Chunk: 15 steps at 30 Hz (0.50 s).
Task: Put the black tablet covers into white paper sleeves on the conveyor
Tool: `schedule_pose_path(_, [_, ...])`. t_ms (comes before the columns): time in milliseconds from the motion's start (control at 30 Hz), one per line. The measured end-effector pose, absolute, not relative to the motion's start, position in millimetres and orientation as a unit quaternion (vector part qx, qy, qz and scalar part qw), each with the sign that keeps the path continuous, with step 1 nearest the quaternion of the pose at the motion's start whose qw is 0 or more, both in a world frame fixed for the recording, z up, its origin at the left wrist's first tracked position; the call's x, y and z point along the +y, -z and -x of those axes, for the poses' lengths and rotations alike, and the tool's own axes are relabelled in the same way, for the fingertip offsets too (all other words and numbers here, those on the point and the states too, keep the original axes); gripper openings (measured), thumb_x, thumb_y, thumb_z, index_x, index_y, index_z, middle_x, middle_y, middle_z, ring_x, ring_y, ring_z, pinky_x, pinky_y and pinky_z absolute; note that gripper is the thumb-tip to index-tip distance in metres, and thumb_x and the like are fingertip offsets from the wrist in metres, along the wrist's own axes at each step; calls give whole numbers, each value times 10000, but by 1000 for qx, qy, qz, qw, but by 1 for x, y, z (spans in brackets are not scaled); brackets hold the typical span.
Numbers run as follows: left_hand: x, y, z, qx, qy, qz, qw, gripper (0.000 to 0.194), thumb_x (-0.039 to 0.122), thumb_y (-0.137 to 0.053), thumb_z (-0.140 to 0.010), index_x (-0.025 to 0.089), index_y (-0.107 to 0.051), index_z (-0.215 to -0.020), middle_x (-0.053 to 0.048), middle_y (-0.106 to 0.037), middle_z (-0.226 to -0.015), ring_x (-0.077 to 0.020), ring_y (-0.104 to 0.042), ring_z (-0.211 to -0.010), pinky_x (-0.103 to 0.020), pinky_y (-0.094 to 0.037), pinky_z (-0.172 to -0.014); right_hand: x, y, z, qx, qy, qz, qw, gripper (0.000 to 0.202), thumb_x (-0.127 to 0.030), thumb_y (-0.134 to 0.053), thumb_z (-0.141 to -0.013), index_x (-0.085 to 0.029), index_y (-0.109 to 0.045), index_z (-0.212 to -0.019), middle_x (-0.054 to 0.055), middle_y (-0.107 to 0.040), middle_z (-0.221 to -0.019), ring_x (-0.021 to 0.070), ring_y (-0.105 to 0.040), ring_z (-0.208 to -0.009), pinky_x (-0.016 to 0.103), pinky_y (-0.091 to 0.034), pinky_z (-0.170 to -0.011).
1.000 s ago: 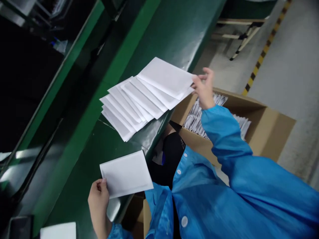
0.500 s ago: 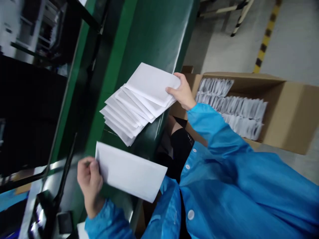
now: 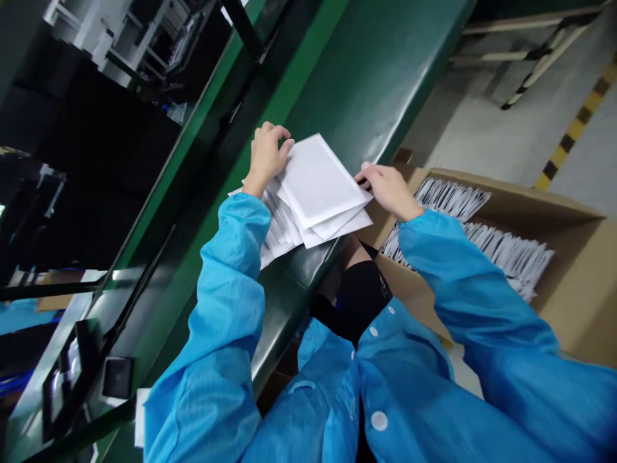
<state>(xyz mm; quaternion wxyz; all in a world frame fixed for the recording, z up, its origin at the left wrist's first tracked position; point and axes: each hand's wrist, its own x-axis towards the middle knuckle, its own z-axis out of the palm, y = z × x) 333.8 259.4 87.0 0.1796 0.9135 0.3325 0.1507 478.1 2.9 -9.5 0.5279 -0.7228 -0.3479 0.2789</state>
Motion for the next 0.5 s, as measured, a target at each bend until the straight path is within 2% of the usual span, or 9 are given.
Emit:
schedule_pose_path(67, [264,-78,-309,359,-167,-905,154,517,728,-694,-939,256,-670,-1149,-144,-654,-1309,-376,-468,-1485,-560,-411,-1189,19,5,-493,-365,-276,733,504,547,-750,-565,-994,-221,-685,-1066,136,-752,-1070,349,-725,-1094,566,-570,-1043])
schedule_pose_path(167, [265,-77,-233,450,-222,-856,124,535,732,-685,-938,263,-640,-1191,-156,-610,-1405,-408,-430,-1516,-600,-392,-1226,49,4,-506,-413,-265,746,451,717,-661,-866,-815,-178,-634,-1291,195,-719,-1229,445,-671,-1275,657,-524,-1130])
schedule_pose_path(233, [258,-77,-171,556,-243,-782,142,508,701,-675,-957,238,-617,-1158,-161,-605,-1383,-392,-462,-1478,-593,-397,-1232,66,7,-510,-434,-271,745,427,833,-555,-969,-721,-149,-609,-1352,221,-693,-1272,499,-625,-1346,710,-498,-1152])
schedule_pose_path(333, [235,-69,-96,678,-213,-640,292,512,721,-598,-999,217,-564,-1086,-144,-630,-1220,-343,-585,-1294,-522,-543,-1049,79,17,-513,-448,-290,723,438,861,-456,-1036,-637,-152,-620,-1327,211,-686,-1259,531,-587,-1386,755,-477,-1164])
schedule_pose_path(400, [215,-59,-69,678,-196,-602,372,516,724,-585,-1004,211,-560,-1050,-138,-648,-1138,-296,-654,-1134,-467,-600,-923,83,25,-512,-453,-303,703,457,831,-446,-1064,-595,-173,-642,-1257,190,-688,-1244,530,-581,-1392,763,-468,-1178])
schedule_pose_path(500, [192,-47,-65,633,-202,-603,442,538,740,-621,-968,206,-625,-1033,-132,-706,-1075,-260,-723,-978,-443,-651,-850,86,30,-502,-464,-326,680,465,802,-461,-1074,-581,-196,-650,-1208,162,-692,-1239,514,-583,-1392,759,-480,-1179])
